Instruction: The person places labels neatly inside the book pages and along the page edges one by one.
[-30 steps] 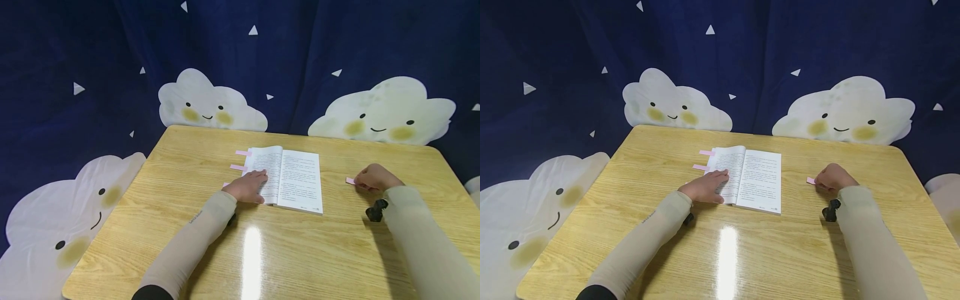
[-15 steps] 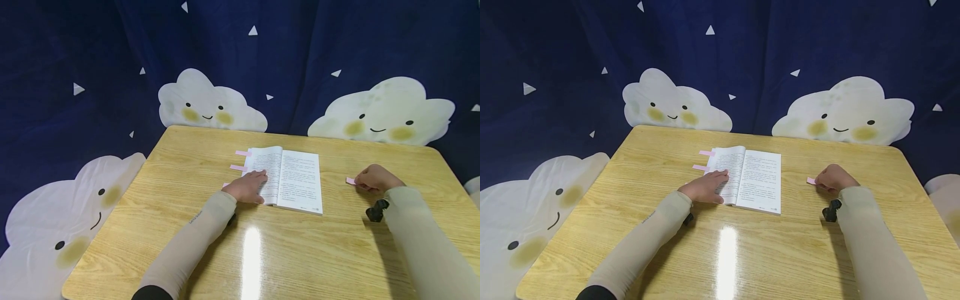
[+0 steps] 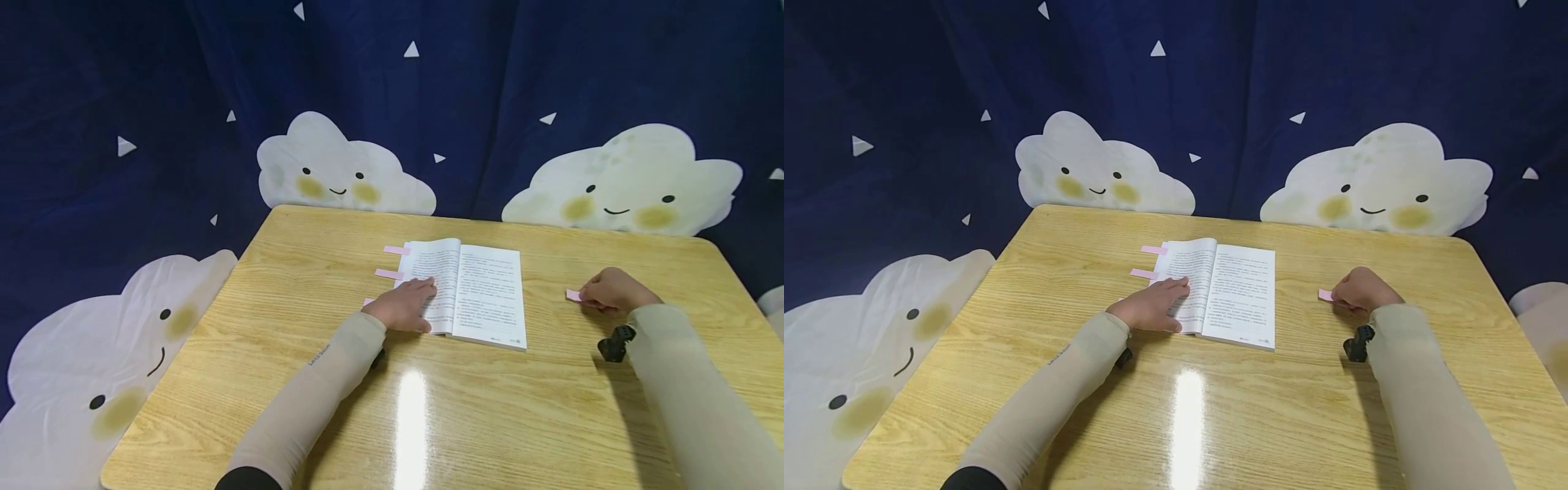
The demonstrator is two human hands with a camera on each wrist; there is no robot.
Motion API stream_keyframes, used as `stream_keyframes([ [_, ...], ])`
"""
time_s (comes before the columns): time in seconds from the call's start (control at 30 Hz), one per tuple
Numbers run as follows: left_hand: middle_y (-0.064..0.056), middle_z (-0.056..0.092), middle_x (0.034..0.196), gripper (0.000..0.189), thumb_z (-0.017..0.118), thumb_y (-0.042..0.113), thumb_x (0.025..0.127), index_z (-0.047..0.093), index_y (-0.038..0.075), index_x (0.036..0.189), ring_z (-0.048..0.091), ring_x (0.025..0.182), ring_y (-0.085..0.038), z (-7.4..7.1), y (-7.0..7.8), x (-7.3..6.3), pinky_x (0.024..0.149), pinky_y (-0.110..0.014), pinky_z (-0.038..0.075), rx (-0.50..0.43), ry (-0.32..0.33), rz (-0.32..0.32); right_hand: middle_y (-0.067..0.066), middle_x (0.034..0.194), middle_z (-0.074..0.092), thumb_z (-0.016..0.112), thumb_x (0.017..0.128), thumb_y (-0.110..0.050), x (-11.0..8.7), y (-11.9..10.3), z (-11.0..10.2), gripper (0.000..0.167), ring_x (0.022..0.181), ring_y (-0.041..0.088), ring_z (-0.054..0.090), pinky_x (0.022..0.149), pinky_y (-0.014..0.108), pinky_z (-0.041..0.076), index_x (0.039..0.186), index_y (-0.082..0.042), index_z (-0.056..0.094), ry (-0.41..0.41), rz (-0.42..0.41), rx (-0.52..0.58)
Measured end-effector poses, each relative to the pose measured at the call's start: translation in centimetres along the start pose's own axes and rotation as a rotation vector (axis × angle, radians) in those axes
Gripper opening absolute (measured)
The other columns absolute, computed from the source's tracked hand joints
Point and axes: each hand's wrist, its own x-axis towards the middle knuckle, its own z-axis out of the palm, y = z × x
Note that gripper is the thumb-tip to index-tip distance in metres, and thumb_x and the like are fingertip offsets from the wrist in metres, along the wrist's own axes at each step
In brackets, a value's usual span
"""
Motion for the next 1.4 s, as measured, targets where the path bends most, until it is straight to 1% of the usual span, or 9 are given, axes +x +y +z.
stream_keyframes([
  [0.33, 0.001, 0.012, 0.169, 0.079, 0.068, 0.037, 0.093, 0.028, 0.016, 0.158, 0.016, 0.156, -0.026, -0.22, -0.18, 0.16, 0.128, -0.038, 0.02, 0.014, 0.004, -0.004, -0.005, 0.06, 0.055, 0.053, 0.094, -0.014, 0.02, -0.42, -0.39, 0.025, 0.054, 0.009, 0.047, 0.051, 0.024, 0.041, 0.095, 0.007, 0.067, 0.005, 0.013, -0.022],
  [0.63, 0.002, 0.013, 0.169, 0.078, 0.069, 0.036, 0.092, 0.03, 0.016, 0.157, 0.016, 0.156, -0.025, -0.21, -0.19, -0.05, 0.127, -0.039, 0.021, 0.002, 0.007, -0.008, -0.005, 0.058, 0.053, 0.053, 0.093, -0.013, -0.02, -0.4, -0.29, 0.024, 0.053, 0.009, 0.046, 0.05, 0.024, 0.04, 0.093, 0.007, 0.066, 0.002, -0.021, -0.024],
  [0.77, 0.002, 0.013, 0.169, 0.077, 0.068, 0.036, 0.093, 0.03, 0.016, 0.157, 0.015, 0.157, -0.024, -0.05, -0.15, -0.25, 0.128, -0.038, 0.02, 0.003, -0.004, -0.017, -0.005, 0.058, 0.052, 0.053, 0.092, -0.014, 0.02, -0.19, 0.0, 0.023, 0.053, 0.009, 0.046, 0.051, 0.024, 0.04, 0.084, 0.003, 0.067, -0.005, -0.032, -0.018],
  [0.87, 0.002, 0.013, 0.169, 0.076, 0.068, 0.036, 0.093, 0.03, 0.016, 0.157, 0.015, 0.157, -0.024, -0.01, -0.11, -0.27, 0.128, -0.038, 0.02, 0.003, 0.0, -0.015, -0.006, 0.055, 0.049, 0.052, 0.092, -0.014, 0.14, 0.05, 0.05, 0.025, 0.05, 0.009, 0.041, 0.049, 0.024, 0.037, 0.074, -0.003, 0.066, -0.003, -0.033, -0.024],
  [0.93, 0.002, 0.014, 0.169, 0.076, 0.068, 0.035, 0.093, 0.031, 0.016, 0.157, 0.015, 0.157, -0.024, -0.02, -0.07, -0.24, 0.128, -0.038, 0.02, 0.001, 0.002, -0.012, -0.006, 0.054, 0.047, 0.052, 0.092, -0.013, 0.25, 0.19, 0.02, 0.026, 0.048, 0.008, 0.039, 0.048, 0.024, 0.035, 0.071, -0.005, 0.065, -0.003, -0.033, -0.022],
  [1.0, 0.002, 0.014, 0.169, 0.076, 0.068, 0.035, 0.093, 0.031, 0.016, 0.156, 0.015, 0.157, -0.023, 0.04, -0.06, -0.21, 0.128, -0.037, 0.02, 0.001, 0.005, -0.012, -0.006, 0.054, 0.046, 0.051, 0.092, -0.013, 0.35, 0.34, -0.01, 0.026, 0.048, 0.007, 0.038, 0.047, 0.023, 0.034, 0.073, -0.004, 0.065, -0.007, -0.032, -0.017],
  [1.13, 0.002, 0.015, 0.169, 0.076, 0.068, 0.035, 0.092, 0.031, 0.016, 0.156, 0.016, 0.156, -0.023, 0.17, -0.02, -0.16, 0.128, -0.037, 0.02, 0.007, 0.005, -0.011, -0.006, 0.055, 0.049, 0.053, 0.092, -0.013, 0.23, 0.38, 0.0, 0.023, 0.049, 0.008, 0.04, 0.048, 0.023, 0.036, 0.082, 0.001, 0.067, -0.008, -0.034, -0.015],
  [1.3, 0.002, 0.015, 0.169, 0.077, 0.069, 0.034, 0.092, 0.031, 0.016, 0.156, 0.017, 0.156, -0.025, 0.22, 0.11, -0.2, 0.128, -0.037, 0.02, 0.014, 0.013, -0.009, -0.006, 0.055, 0.05, 0.052, 0.091, -0.013, -0.09, 0.29, 0.13, 0.023, 0.048, 0.007, 0.04, 0.048, 0.023, 0.036, 0.082, 0.001, 0.067, 0.0, -0.038, -0.037],
  [1.4, 0.002, 0.015, 0.169, 0.077, 0.069, 0.034, 0.092, 0.031, 0.016, 0.156, 0.018, 0.156, -0.025, 0.17, 0.26, -0.22, 0.128, -0.037, 0.02, 0.016, 0.016, -0.008, -0.005, 0.057, 0.051, 0.051, 0.092, -0.012, -0.19, 0.4, 0.15, 0.023, 0.05, 0.008, 0.043, 0.049, 0.024, 0.038, 0.083, 0.002, 0.067, 0.002, -0.035, -0.033],
])
